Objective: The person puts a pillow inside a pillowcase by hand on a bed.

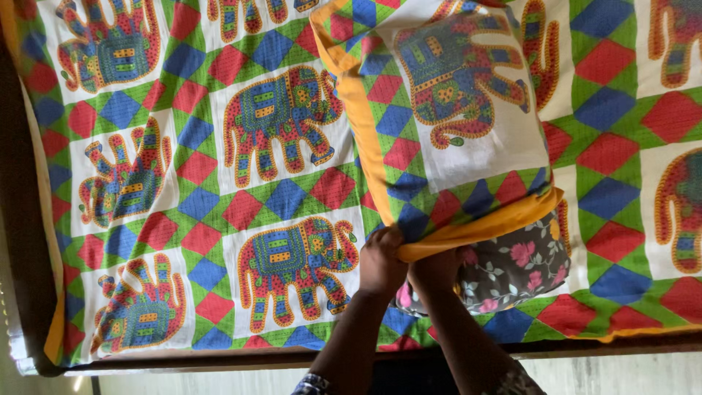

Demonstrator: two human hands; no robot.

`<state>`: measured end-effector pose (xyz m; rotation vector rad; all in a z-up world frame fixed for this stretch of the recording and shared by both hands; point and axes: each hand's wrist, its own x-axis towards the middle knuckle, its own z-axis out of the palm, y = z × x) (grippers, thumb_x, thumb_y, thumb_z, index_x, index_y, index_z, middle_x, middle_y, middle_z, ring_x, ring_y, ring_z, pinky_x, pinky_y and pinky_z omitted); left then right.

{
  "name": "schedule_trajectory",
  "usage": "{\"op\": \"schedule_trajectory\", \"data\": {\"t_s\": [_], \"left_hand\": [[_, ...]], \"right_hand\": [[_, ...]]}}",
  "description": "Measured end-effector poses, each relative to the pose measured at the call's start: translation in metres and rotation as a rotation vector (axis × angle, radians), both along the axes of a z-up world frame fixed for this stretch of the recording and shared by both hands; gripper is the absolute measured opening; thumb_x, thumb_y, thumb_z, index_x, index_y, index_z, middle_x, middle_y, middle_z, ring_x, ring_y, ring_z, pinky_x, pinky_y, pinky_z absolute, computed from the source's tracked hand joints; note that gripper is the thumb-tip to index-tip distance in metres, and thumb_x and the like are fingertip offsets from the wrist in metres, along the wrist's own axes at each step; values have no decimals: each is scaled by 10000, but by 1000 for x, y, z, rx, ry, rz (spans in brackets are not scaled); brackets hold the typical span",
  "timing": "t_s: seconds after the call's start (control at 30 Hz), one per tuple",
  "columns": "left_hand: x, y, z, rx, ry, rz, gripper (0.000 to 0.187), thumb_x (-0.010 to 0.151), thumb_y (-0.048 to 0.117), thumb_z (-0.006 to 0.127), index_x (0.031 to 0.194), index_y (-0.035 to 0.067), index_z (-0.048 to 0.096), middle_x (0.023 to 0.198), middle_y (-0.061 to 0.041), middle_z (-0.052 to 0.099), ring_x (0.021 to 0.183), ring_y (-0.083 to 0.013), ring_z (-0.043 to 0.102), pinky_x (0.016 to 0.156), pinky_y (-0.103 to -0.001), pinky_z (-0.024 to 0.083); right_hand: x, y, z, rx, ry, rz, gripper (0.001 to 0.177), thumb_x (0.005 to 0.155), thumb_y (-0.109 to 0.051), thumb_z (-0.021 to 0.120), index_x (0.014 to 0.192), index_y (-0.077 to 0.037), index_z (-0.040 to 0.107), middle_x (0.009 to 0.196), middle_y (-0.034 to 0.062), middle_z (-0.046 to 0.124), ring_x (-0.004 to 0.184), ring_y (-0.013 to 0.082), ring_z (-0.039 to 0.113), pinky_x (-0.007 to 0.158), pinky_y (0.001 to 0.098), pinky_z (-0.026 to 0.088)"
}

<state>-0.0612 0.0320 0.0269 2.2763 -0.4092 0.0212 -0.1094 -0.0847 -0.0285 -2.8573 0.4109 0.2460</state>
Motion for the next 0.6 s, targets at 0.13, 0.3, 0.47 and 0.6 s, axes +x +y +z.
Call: {"op": "schedule_trajectory", "data": {"t_s": [0.13, 0.3, 0.47, 0.6], "left_hand": [[18, 13, 12, 126, 91, 43, 247, 763, 6, 650, 991, 96, 618, 943, -115, 663, 902, -392, 666, 768, -500, 563], [30, 5, 3, 231, 13, 118, 405, 737, 24, 655, 1129, 103, 591, 1115, -163, 606, 1035, -421, 602, 820, -524, 535], [32, -23, -18, 161, 5, 189, 452, 745, 2, 640, 1185, 74, 563, 1187, -197, 593, 1041, -462, 577, 835, -538, 518], [26, -34, -63, -85, 67, 269, 320, 852, 55, 646, 1160, 84, 566, 1106, -140, 671, 1015, -446, 651, 858, -484, 534]], "right_hand": [[11, -45, 38, 137, -163, -14, 208, 764, -113, 722, 969, -79, 725, 999, 165, 706, 1031, 417, 629, 901, 528, 492], [27, -75, 86, 402, -512, -41, 321, 730, 15, 699, 1039, -66, 733, 1050, 149, 726, 1032, 394, 657, 902, 492, 525], [32, -89, 120, 572, -599, -128, 352, 788, 110, 686, 1084, -70, 747, 1051, 118, 759, 990, 292, 738, 862, 369, 573], [32, -96, 126, 721, -649, -208, 262, 879, 121, 673, 1091, -23, 732, 1049, 109, 760, 998, 199, 742, 902, 302, 567]]}}
